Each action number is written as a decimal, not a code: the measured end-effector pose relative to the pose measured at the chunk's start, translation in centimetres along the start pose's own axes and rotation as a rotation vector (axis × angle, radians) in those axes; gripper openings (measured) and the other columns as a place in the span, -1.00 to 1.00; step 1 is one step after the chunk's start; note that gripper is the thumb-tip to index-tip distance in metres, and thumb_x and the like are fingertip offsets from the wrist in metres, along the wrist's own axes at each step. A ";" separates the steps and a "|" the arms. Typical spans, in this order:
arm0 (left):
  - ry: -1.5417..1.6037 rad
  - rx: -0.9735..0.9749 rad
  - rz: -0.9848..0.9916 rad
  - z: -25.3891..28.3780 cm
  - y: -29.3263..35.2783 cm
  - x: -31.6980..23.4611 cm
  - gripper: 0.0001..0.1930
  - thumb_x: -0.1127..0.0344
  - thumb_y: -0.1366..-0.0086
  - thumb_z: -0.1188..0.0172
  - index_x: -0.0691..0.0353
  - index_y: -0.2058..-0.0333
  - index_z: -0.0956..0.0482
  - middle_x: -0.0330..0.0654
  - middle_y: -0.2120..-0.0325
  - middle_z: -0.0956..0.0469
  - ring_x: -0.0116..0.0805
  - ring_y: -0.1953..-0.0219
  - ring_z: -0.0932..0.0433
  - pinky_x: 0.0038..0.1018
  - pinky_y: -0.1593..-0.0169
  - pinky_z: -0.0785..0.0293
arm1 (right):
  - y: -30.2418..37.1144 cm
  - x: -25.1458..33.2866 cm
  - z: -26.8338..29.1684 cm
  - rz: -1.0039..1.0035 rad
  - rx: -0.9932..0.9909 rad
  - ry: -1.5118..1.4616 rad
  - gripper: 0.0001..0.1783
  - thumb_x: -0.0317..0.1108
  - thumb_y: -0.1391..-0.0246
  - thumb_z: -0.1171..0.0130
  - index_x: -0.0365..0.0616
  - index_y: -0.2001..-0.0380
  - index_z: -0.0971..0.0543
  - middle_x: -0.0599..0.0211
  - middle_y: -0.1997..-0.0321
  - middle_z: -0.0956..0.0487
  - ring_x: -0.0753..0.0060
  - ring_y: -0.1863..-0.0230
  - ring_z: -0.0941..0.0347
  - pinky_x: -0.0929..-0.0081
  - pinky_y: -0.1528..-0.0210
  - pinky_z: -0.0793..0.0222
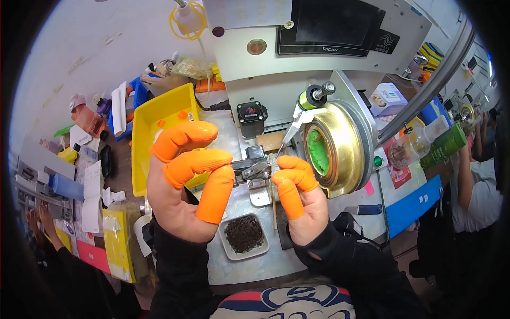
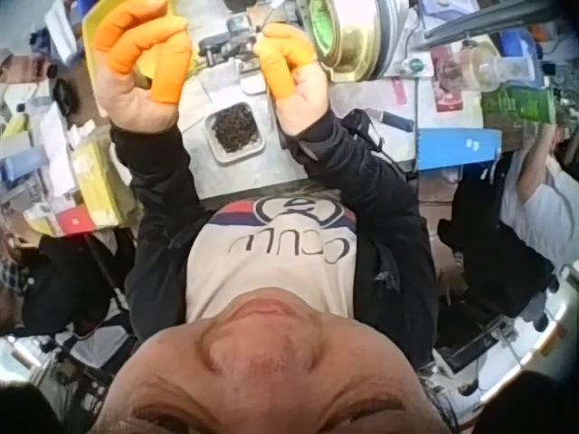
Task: The recorder is assembling small components, applying adhesive, and processing wire coils using a specialized winding machine at a workbench.
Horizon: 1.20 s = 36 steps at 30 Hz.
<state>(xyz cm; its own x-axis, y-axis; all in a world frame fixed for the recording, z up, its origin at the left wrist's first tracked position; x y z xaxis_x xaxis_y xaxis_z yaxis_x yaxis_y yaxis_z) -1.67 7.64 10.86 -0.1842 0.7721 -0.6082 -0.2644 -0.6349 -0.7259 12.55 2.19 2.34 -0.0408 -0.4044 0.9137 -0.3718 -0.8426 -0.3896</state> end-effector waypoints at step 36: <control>-0.447 0.813 0.167 -1.7 9.6 2.1 -0.68 0.49 0.20 -0.10 0.10 0.35 -0.52 -0.26 0.42 -0.46 -0.26 0.43 -0.41 -0.46 0.36 -0.29 | 1.2 2.6 0.8 0.112 0.248 0.076 -0.84 -0.59 0.12 -0.05 -0.22 0.38 -0.45 0.13 0.24 -0.44 0.38 0.27 -0.38 0.59 0.22 -0.27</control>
<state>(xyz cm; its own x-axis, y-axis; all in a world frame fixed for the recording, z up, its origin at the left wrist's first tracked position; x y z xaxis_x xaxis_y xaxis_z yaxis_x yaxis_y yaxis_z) -2.94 3.13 2.05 -0.5812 0.7186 -0.3819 -0.7501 -0.6550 -0.0910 12.70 -0.17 4.17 -0.1418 -0.4803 0.8655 -0.1232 -0.8590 -0.4969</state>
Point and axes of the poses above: each hand's wrist, its own y-axis away from the middle knuckle, its own z-axis out of the back of the hand, x = y × z, the point moved 5 cm from there along -y, towards the middle knuckle
